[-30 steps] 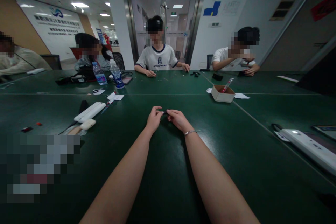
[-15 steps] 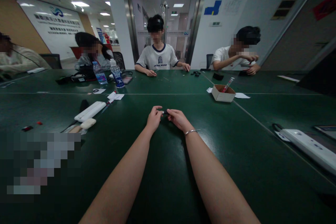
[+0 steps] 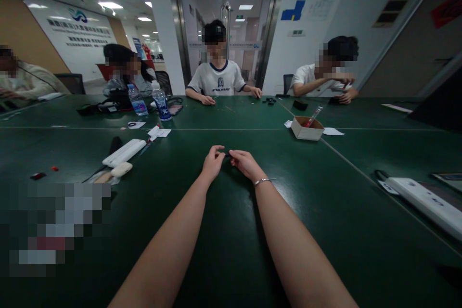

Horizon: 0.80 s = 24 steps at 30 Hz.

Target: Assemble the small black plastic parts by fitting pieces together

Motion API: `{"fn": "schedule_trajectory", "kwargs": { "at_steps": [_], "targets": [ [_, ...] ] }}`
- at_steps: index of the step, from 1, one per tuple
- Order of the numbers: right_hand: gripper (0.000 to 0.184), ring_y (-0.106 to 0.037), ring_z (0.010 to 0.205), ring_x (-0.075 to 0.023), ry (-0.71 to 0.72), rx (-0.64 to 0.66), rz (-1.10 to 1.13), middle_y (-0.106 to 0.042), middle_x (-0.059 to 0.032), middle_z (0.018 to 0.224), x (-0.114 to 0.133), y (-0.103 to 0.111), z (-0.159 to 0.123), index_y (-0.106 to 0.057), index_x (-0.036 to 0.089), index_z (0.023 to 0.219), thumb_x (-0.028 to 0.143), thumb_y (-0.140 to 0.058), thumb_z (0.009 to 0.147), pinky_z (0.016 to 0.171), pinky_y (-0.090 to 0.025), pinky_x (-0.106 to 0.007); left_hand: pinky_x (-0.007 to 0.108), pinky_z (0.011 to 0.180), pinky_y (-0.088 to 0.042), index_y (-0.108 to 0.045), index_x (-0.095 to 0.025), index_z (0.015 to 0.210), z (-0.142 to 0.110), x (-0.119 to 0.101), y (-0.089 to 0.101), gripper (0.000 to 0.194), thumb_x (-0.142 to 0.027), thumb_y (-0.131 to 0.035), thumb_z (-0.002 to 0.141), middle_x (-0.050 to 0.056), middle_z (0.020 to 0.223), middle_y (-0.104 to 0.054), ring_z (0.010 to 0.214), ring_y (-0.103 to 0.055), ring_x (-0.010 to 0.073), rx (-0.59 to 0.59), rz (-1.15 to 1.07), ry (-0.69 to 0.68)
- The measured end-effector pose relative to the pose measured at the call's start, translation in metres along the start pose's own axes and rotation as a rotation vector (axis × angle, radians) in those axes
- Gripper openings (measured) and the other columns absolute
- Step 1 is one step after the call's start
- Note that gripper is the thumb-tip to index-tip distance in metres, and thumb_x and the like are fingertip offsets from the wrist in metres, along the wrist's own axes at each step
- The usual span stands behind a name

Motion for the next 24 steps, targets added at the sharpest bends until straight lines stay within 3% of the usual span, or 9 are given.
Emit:
{"fn": "schedule_trajectory", "kwargs": {
  "at_steps": [4, 9, 14, 24],
  "targets": [
    [0.044, -0.048, 0.056, -0.0091, 0.005, 0.000, -0.001, -0.057, 0.0013, 0.060, -0.0003, 0.0001, 0.0006, -0.067, 0.014, 0.067, 0.050, -0.088, 0.052, 0.054, -0.036, -0.025, 0.022, 0.055, -0.038, -0.060, -0.019, 0.106, 0.0010, 0.0022, -0.0007, 0.027, -0.034, -0.042, 0.093, -0.003, 0.064, -0.052, 0.059, -0.050, 0.0116, 0.011, -0.010, 0.009],
    [0.043, -0.048, 0.056, -0.0087, 0.012, 0.005, -0.021, -0.057, 0.0015, 0.060, -0.0004, -0.0003, 0.0010, -0.067, 0.015, 0.066, 0.050, -0.087, 0.053, 0.054, -0.036, -0.025, 0.022, 0.057, -0.039, -0.061, -0.021, 0.108, 0.0008, 0.0021, 0.0001, 0.024, -0.028, -0.047, 0.090, -0.001, 0.073, -0.056, 0.067, -0.054, 0.0124, 0.002, 0.011, 0.010],
    [0.044, -0.048, 0.056, -0.0080, 0.002, -0.009, 0.015, -0.057, 0.0017, 0.060, -0.0008, -0.0004, 0.0006, -0.068, 0.014, 0.067, 0.048, -0.090, 0.050, 0.053, -0.038, -0.023, 0.023, 0.055, -0.037, -0.061, -0.020, 0.104, 0.0007, 0.0013, -0.0009, 0.027, -0.034, -0.041, 0.094, -0.003, 0.062, -0.051, 0.058, -0.050, 0.0120, 0.002, 0.015, 0.003],
    [0.038, -0.058, 0.063, -0.0121, -0.025, -0.009, 0.081, -0.064, -0.0020, 0.065, -0.0061, 0.0019, 0.0035, -0.069, 0.015, 0.068, 0.041, -0.091, 0.052, 0.060, -0.047, -0.025, 0.024, 0.060, -0.042, -0.060, -0.021, 0.107, 0.0045, 0.0082, -0.0008, 0.024, -0.031, -0.045, 0.092, 0.002, 0.081, -0.063, 0.073, -0.059, 0.0143, -0.017, 0.094, -0.014]
  ]
}}
Point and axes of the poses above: each hand's wrist, its own z-axis towards the middle knuckle, its own y-axis out of the back of the hand, x = y × z, the point moved 5 cm from there along z, towards the middle knuckle
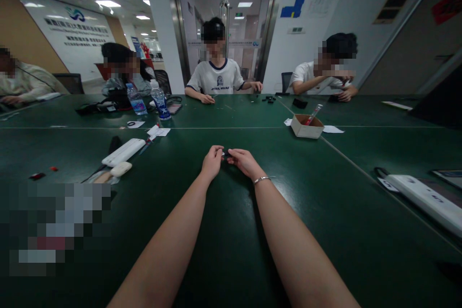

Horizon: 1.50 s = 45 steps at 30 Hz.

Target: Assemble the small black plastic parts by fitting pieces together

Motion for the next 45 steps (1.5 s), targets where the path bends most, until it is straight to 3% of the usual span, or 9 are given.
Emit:
{"fn": "schedule_trajectory", "kwargs": {
  "at_steps": [9, 16, 24, 29, 33, 37, 42, 45],
  "targets": [
    [0.040, -0.059, 0.063, -0.0117, 0.014, 0.015, -0.001, -0.065, -0.0024, 0.069, 0.000, 0.000, 0.000, -0.070, 0.015, 0.071, 0.043, -0.091, 0.052, 0.060, -0.048, -0.025, 0.025, 0.067, -0.046, -0.060, -0.021, 0.108, -0.006, -0.012, 0.002, 0.021, -0.027, -0.048, 0.091, 0.005, 0.095, -0.065, 0.085, -0.061, 0.0157, -0.010, -0.026, -0.016],
    [0.042, -0.059, 0.061, -0.0119, 0.019, -0.006, 0.018, -0.062, -0.0010, 0.065, 0.002, 0.001, -0.001, -0.069, 0.015, 0.070, 0.044, -0.092, 0.049, 0.060, -0.049, -0.026, 0.030, 0.082, -0.048, -0.063, -0.019, 0.106, -0.008, -0.023, 0.005, 0.023, -0.015, -0.056, 0.084, 0.007, 0.101, -0.064, 0.093, -0.059, 0.0165, -0.023, -0.058, -0.128],
    [0.040, -0.059, 0.063, -0.0112, 0.001, 0.034, 0.004, -0.065, -0.0019, 0.068, -0.001, 0.001, 0.001, -0.071, 0.015, 0.072, 0.041, -0.092, 0.051, 0.059, -0.049, -0.024, 0.023, 0.055, -0.038, -0.061, -0.018, 0.103, -0.007, -0.015, 0.003, 0.026, -0.033, -0.042, 0.094, -0.004, 0.059, -0.048, 0.055, -0.048, 0.0113, -0.013, -0.109, -0.008],
    [0.036, -0.059, 0.063, -0.0104, 0.012, 0.042, 0.010, -0.066, -0.0019, 0.071, -0.001, 0.001, 0.001, -0.071, 0.015, 0.074, 0.038, -0.091, 0.056, 0.060, -0.049, -0.024, 0.021, 0.052, -0.037, -0.061, -0.018, 0.104, -0.006, -0.015, 0.002, 0.022, -0.023, -0.046, 0.088, -0.003, 0.064, -0.052, 0.054, -0.047, 0.0100, -0.002, -0.207, 0.044],
    [0.036, -0.060, 0.062, -0.0109, 0.004, 0.023, 0.005, -0.065, -0.0017, 0.069, -0.001, 0.001, 0.001, -0.070, 0.014, 0.072, 0.037, -0.091, 0.054, 0.059, -0.049, -0.024, 0.021, 0.049, -0.033, -0.061, -0.017, 0.098, -0.006, -0.018, 0.001, 0.026, -0.031, -0.040, 0.093, -0.005, 0.050, -0.044, 0.046, -0.042, 0.0100, 0.039, -0.207, 0.025],
    [0.035, -0.060, 0.061, -0.0108, -0.002, 0.018, 0.017, -0.065, -0.0017, 0.070, 0.000, 0.001, 0.000, -0.070, 0.015, 0.071, 0.036, -0.091, 0.053, 0.059, -0.049, -0.024, 0.021, 0.048, -0.033, -0.061, -0.017, 0.099, -0.007, -0.018, 0.002, 0.021, -0.028, -0.047, 0.088, -0.004, 0.058, -0.051, 0.047, -0.043, 0.0088, 0.023, -0.226, 0.074],
    [0.033, -0.059, 0.062, -0.0105, 0.003, 0.014, 0.003, -0.065, -0.0023, 0.071, 0.000, 0.001, 0.000, -0.070, 0.014, 0.073, 0.034, -0.090, 0.055, 0.059, -0.048, -0.024, 0.022, 0.048, -0.032, -0.062, -0.017, 0.094, -0.007, -0.020, 0.002, 0.029, -0.035, -0.040, 0.092, -0.005, 0.052, -0.045, 0.046, -0.042, 0.0097, 0.038, -0.205, 0.040],
    [0.034, -0.059, 0.062, -0.0109, 0.006, 0.009, 0.010, -0.065, -0.0024, 0.070, 0.000, 0.001, 0.000, -0.071, 0.014, 0.073, 0.035, -0.090, 0.055, 0.060, -0.048, -0.025, 0.022, 0.047, -0.032, -0.062, -0.017, 0.096, -0.007, -0.019, 0.002, 0.024, -0.032, -0.045, 0.089, -0.004, 0.056, -0.049, 0.046, -0.042, 0.0092, 0.024, -0.229, 0.071]
  ]
}}
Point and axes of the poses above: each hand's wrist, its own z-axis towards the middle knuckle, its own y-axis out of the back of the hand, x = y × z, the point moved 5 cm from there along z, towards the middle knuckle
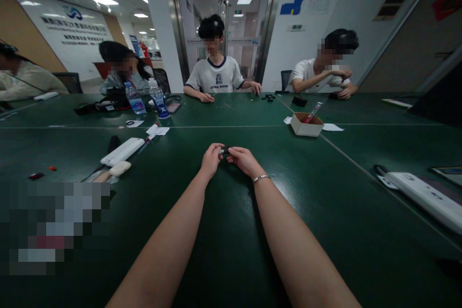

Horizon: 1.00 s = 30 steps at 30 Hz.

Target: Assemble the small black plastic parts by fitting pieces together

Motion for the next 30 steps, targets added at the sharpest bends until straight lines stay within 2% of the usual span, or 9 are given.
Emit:
{"fn": "schedule_trajectory", "kwargs": {
  "at_steps": [2, 5, 10, 13, 17, 21, 26, 30],
  "targets": [
    [0.036, -0.059, 0.062, -0.0112, 0.001, 0.004, 0.002, -0.066, -0.0025, 0.070, -0.0001, -0.0001, 0.0002, -0.071, 0.014, 0.072, 0.037, -0.091, 0.053, 0.060, -0.049, -0.025, 0.022, 0.047, -0.032, -0.062, -0.017, 0.097, 0.0003, 0.0004, -0.0005, 0.022, -0.028, -0.045, 0.087, -0.004, 0.056, -0.050, 0.046, -0.042, 0.0091, 0.001, 0.000, 0.007],
    [0.036, -0.059, 0.062, -0.0112, -0.004, -0.004, 0.003, -0.066, -0.0026, 0.071, -0.0005, 0.0006, 0.0008, -0.071, 0.014, 0.072, 0.036, -0.091, 0.052, 0.060, -0.049, -0.025, 0.022, 0.047, -0.031, -0.062, -0.017, 0.092, 0.0004, -0.0012, -0.0015, 0.027, -0.031, -0.040, 0.091, -0.004, 0.051, -0.045, 0.045, -0.041, 0.0097, 0.009, 0.022, -0.021],
    [0.033, -0.060, 0.062, -0.0116, -0.002, -0.007, 0.001, -0.066, -0.0027, 0.071, -0.0008, 0.0011, 0.0011, -0.070, 0.015, 0.073, 0.035, -0.090, 0.055, 0.060, -0.049, -0.025, 0.022, 0.048, -0.032, -0.063, -0.018, 0.096, -0.0005, -0.0013, -0.0008, 0.023, -0.032, -0.046, 0.088, -0.004, 0.056, -0.050, 0.046, -0.042, 0.0093, 0.004, 0.027, -0.003],
    [0.034, -0.060, 0.063, -0.0118, 0.003, -0.005, -0.003, -0.066, -0.0027, 0.071, -0.0003, 0.0006, 0.0005, -0.071, 0.015, 0.073, 0.035, -0.090, 0.054, 0.060, -0.049, -0.025, 0.022, 0.049, -0.033, -0.064, -0.017, 0.092, -0.0014, -0.0038, -0.0008, 0.029, -0.034, -0.041, 0.092, -0.004, 0.053, -0.048, 0.047, -0.043, 0.0102, 0.010, 0.052, -0.033],
    [0.033, -0.059, 0.063, -0.0118, 0.010, 0.004, 0.003, -0.066, -0.0036, 0.072, 0.0007, -0.0001, -0.0006, -0.071, 0.015, 0.074, 0.036, -0.090, 0.056, 0.060, -0.049, -0.026, 0.022, 0.050, -0.035, -0.064, -0.018, 0.096, -0.0016, -0.0034, -0.0003, 0.022, -0.028, -0.046, 0.089, -0.003, 0.059, -0.052, 0.050, -0.045, 0.0096, 0.002, 0.056, -0.036],
    [0.034, -0.059, 0.063, -0.0115, 0.009, 0.002, 0.001, -0.065, -0.0028, 0.070, 0.0008, -0.0002, -0.0006, -0.072, 0.014, 0.073, 0.036, -0.090, 0.055, 0.061, -0.049, -0.025, 0.022, 0.051, -0.034, -0.064, -0.017, 0.094, -0.0012, -0.0028, -0.0007, 0.031, -0.035, -0.039, 0.094, -0.003, 0.054, -0.048, 0.050, -0.046, 0.0106, 0.018, 0.104, -0.084],
    [0.032, -0.059, 0.063, -0.0115, -0.002, 0.000, 0.007, -0.066, -0.0033, 0.071, 0.0002, -0.0005, -0.0001, -0.071, 0.014, 0.073, 0.034, -0.090, 0.056, 0.061, -0.049, -0.025, 0.022, 0.051, -0.035, -0.064, -0.019, 0.100, -0.0016, -0.0010, -0.0002, 0.027, -0.036, -0.044, 0.092, -0.003, 0.061, -0.053, 0.051, -0.046, 0.0098, 0.016, 0.109, -0.088],
    [0.033, -0.059, 0.063, -0.0112, 0.003, 0.000, 0.009, -0.065, -0.0030, 0.070, -0.0001, -0.0002, 0.0002, -0.071, 0.014, 0.073, 0.034, -0.090, 0.056, 0.061, -0.049, -0.025, 0.023, 0.051, -0.034, -0.064, -0.018, 0.096, -0.0024, -0.0016, -0.0005, 0.035, -0.040, -0.036, 0.096, -0.004, 0.053, -0.047, 0.049, -0.045, 0.0109, 0.025, 0.146, -0.118]
  ]
}}
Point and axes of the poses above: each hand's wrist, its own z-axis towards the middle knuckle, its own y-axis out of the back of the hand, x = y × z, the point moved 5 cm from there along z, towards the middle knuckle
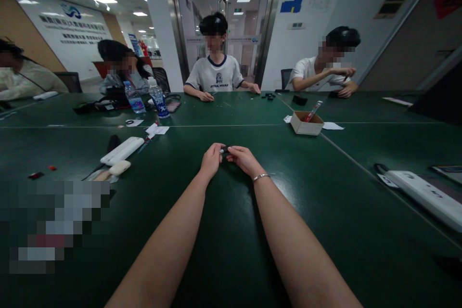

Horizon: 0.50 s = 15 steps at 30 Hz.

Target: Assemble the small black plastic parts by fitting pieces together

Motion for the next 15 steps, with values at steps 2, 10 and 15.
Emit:
{"fn": "schedule_trajectory", "kwargs": {
  "at_steps": [2, 10, 15],
  "targets": [
    [0.034, -0.059, 0.063, -0.0113, 0.001, -0.001, -0.001, -0.065, -0.0028, 0.070, 0.000, 0.000, 0.000, -0.071, 0.014, 0.073, 0.035, -0.090, 0.055, 0.061, -0.049, -0.025, 0.023, 0.051, -0.034, -0.064, -0.018, 0.096, 0.000, 0.002, 0.000, 0.037, -0.043, -0.036, 0.096, -0.004, 0.054, -0.048, 0.049, -0.045, 0.0109, 0.003, -0.001, 0.002],
    [0.036, -0.060, 0.062, -0.0105, 0.013, 0.025, -0.001, -0.065, -0.0016, 0.068, -0.001, 0.001, 0.001, -0.071, 0.013, 0.074, 0.038, -0.090, 0.056, 0.061, -0.049, -0.024, 0.021, 0.052, -0.035, -0.064, -0.019, 0.102, 0.004, 0.012, -0.002, 0.035, -0.045, -0.041, 0.094, -0.002, 0.062, -0.056, 0.053, -0.048, 0.0099, 0.028, -0.018, 0.019],
    [0.035, -0.060, 0.062, -0.0105, 0.013, 0.030, -0.002, -0.065, -0.0017, 0.069, -0.002, 0.001, 0.002, -0.071, 0.013, 0.075, 0.037, -0.089, 0.057, 0.061, -0.049, -0.023, 0.021, 0.052, -0.036, -0.063, -0.019, 0.104, 0.003, 0.009, -0.003, 0.025, -0.032, -0.046, 0.091, -0.003, 0.064, -0.056, 0.054, -0.048, 0.0092, 0.046, -0.041, 0.023]
  ]
}}
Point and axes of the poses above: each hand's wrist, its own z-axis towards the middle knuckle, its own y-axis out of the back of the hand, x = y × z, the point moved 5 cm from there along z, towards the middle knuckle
